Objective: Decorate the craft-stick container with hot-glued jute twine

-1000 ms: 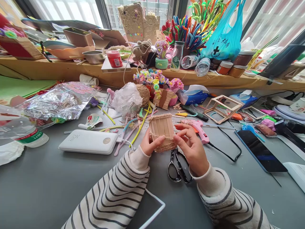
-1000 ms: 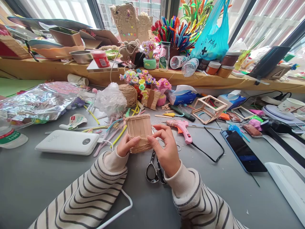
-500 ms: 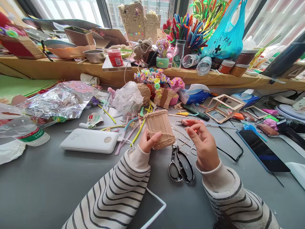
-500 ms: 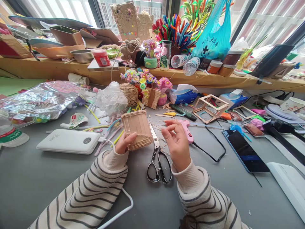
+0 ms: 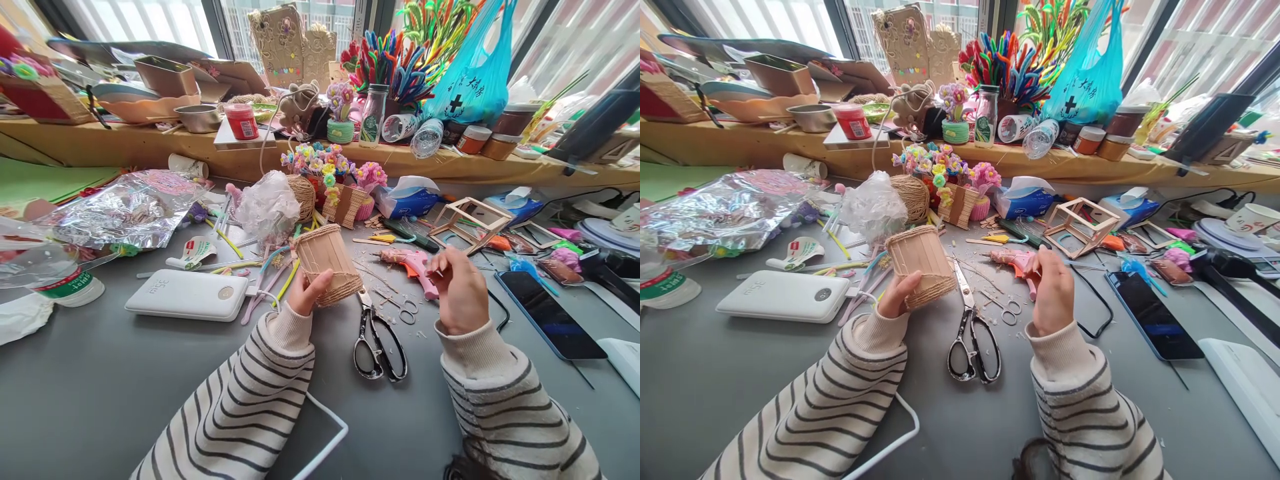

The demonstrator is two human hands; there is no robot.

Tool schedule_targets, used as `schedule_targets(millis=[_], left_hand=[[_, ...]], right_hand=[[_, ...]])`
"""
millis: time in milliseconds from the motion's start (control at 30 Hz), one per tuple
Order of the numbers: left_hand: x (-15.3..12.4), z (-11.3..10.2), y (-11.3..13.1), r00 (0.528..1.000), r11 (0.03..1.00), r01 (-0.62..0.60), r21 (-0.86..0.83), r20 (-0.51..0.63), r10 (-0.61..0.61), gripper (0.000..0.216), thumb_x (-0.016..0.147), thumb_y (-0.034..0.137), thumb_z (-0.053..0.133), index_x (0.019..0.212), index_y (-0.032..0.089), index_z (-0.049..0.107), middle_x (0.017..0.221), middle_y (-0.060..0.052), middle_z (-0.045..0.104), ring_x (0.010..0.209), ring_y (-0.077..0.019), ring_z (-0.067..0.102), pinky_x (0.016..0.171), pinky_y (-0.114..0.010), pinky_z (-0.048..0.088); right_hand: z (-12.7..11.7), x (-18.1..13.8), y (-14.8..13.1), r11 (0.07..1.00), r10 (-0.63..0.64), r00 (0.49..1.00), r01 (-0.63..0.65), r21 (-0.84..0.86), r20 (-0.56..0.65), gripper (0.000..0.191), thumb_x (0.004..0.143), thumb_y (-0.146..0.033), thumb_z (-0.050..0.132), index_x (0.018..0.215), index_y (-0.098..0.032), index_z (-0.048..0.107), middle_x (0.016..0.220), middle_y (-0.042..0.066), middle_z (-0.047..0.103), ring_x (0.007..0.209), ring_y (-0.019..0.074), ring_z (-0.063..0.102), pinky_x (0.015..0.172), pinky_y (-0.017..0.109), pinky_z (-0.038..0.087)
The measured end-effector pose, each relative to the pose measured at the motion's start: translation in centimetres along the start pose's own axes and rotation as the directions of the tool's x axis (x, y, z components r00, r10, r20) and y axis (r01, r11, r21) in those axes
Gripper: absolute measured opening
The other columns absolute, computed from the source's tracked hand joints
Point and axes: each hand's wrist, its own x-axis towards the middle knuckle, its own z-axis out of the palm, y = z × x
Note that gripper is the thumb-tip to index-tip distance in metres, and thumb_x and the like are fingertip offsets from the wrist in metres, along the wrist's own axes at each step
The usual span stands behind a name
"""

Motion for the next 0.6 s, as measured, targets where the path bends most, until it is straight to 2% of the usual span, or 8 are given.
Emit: schedule_targets(millis=[67, 167, 267, 333, 367, 433, 500, 600], left_hand=[[0.1, 0.0, -0.2, 1.000, 1.000, -0.005, 0.016, -0.002, 0.005, 0.072, 0.057, 0.051, 0.068, 0.116, 0.014, 0.047, 0.113, -0.013, 0.059, 0.110, -0.0347, 0.051, 0.095, -0.050, 0.040], [0.0, 0.0, -0.5, 0.999, 0.999, 0.027, 0.025, -0.019, -0.026, 0.073, 0.055, 0.054, 0.069, 0.113, 0.014, 0.048, 0.113, -0.013, 0.059, 0.114, -0.0352, 0.048, 0.097, -0.050, 0.038], [-0.2, 0.1, -0.7, 0.998, 0.998, 0.056, 0.017, -0.036, -0.055, 0.073, 0.053, 0.055, 0.069, 0.111, 0.015, 0.049, 0.110, -0.012, 0.061, 0.111, -0.0357, 0.050, 0.094, -0.050, 0.041], [-0.3, 0.2, -0.8, 0.997, 0.998, 0.062, 0.006, -0.050, -0.062, 0.072, 0.053, 0.055, 0.070, 0.109, 0.015, 0.050, 0.109, -0.012, 0.062, 0.109, -0.0360, 0.052, 0.090, -0.050, 0.044], [-0.3, 0.2, -0.9, 0.996, 0.998, 0.062, 0.006, -0.057, -0.062, 0.071, 0.053, 0.055, 0.069, 0.109, 0.016, 0.051, 0.109, -0.012, 0.061, 0.109, -0.0363, 0.052, 0.089, -0.050, 0.045], [-0.4, 0.2, -1.0, 0.997, 0.998, 0.062, 0.014, -0.056, -0.061, 0.072, 0.053, 0.055, 0.070, 0.111, 0.016, 0.050, 0.110, -0.012, 0.061, 0.110, -0.0372, 0.051, 0.087, -0.051, 0.046], [-0.5, 0.3, -1.0, 0.996, 0.996, 0.082, 0.019, -0.038, -0.081, 0.079, 0.051, 0.055, 0.071, 0.114, 0.015, 0.047, 0.112, -0.015, 0.058, 0.109, -0.0387, 0.050, 0.085, -0.051, 0.046], [-0.8, 0.8, -1.1, 0.991, 0.991, 0.130, -0.044, 0.000, -0.130, 0.087, 0.053, 0.054, 0.071, 0.122, 0.014, 0.038, 0.121, -0.018, 0.051, 0.110, -0.0393, 0.049, 0.081, -0.049, 0.047]], right_hand=[[-0.1, 0.2, 0.8, 0.998, -0.014, 1.000, 0.014, -0.067, 0.000, 0.025, 0.075, -0.038, 0.055, 0.059, -0.019, 0.049, 0.058, -0.003, 0.046, 0.054, 0.0097, 0.045, 0.052, 0.025, 0.039], [0.2, -0.2, 1.3, 0.955, -0.154, 0.987, 0.162, -0.248, 0.049, 0.022, 0.069, -0.033, 0.064, 0.086, -0.021, 0.059, 0.090, 0.003, 0.054, 0.080, 0.0154, 0.052, 0.066, 0.030, 0.044], [0.9, -1.2, 1.0, 0.863, -0.285, 0.932, 0.351, -0.363, 0.223, 0.019, 0.078, -0.036, 0.053, 0.072, -0.020, 0.061, 0.097, 0.006, 0.054, 0.098, 0.0193, 0.050, 0.083, 0.037, 0.043], [1.4, -2.2, 0.6, 0.858, -0.267, 0.900, 0.385, -0.340, 0.343, 0.023, 0.078, -0.041, 0.053, 0.073, -0.020, 0.061, 0.095, 0.006, 0.057, 0.098, 0.0197, 0.052, 0.081, 0.036, 0.045], [1.7, -2.7, 0.4, 0.859, -0.246, 0.881, 0.392, -0.330, 0.405, 0.026, 0.074, -0.044, 0.057, 0.084, -0.020, 0.060, 0.099, 0.007, 0.058, 0.098, 0.0204, 0.053, 0.078, 0.036, 0.047], [2.3, -3.8, 0.3, 0.851, -0.205, 0.836, 0.409, -0.329, 0.509, 0.059, 0.063, -0.052, 0.066, 0.110, -0.020, 0.050, 0.112, 0.010, 0.054, 0.103, 0.0232, 0.051, 0.079, 0.038, 0.049], [2.9, -4.9, 0.5, 0.820, -0.201, 0.800, 0.453, -0.349, 0.566, 0.083, 0.055, -0.056, 0.069, 0.122, -0.019, 0.038, 0.121, 0.013, 0.049, 0.109, 0.0262, 0.048, 0.086, 0.043, 0.046], [3.5, -5.9, 0.9, 0.762, -0.232, 0.784, 0.515, -0.393, 0.576, 0.088, 0.058, -0.055, 0.068, 0.127, -0.016, 0.031, 0.123, 0.016, 0.046, 0.114, 0.0276, 0.045, 0.094, 0.047, 0.040]])
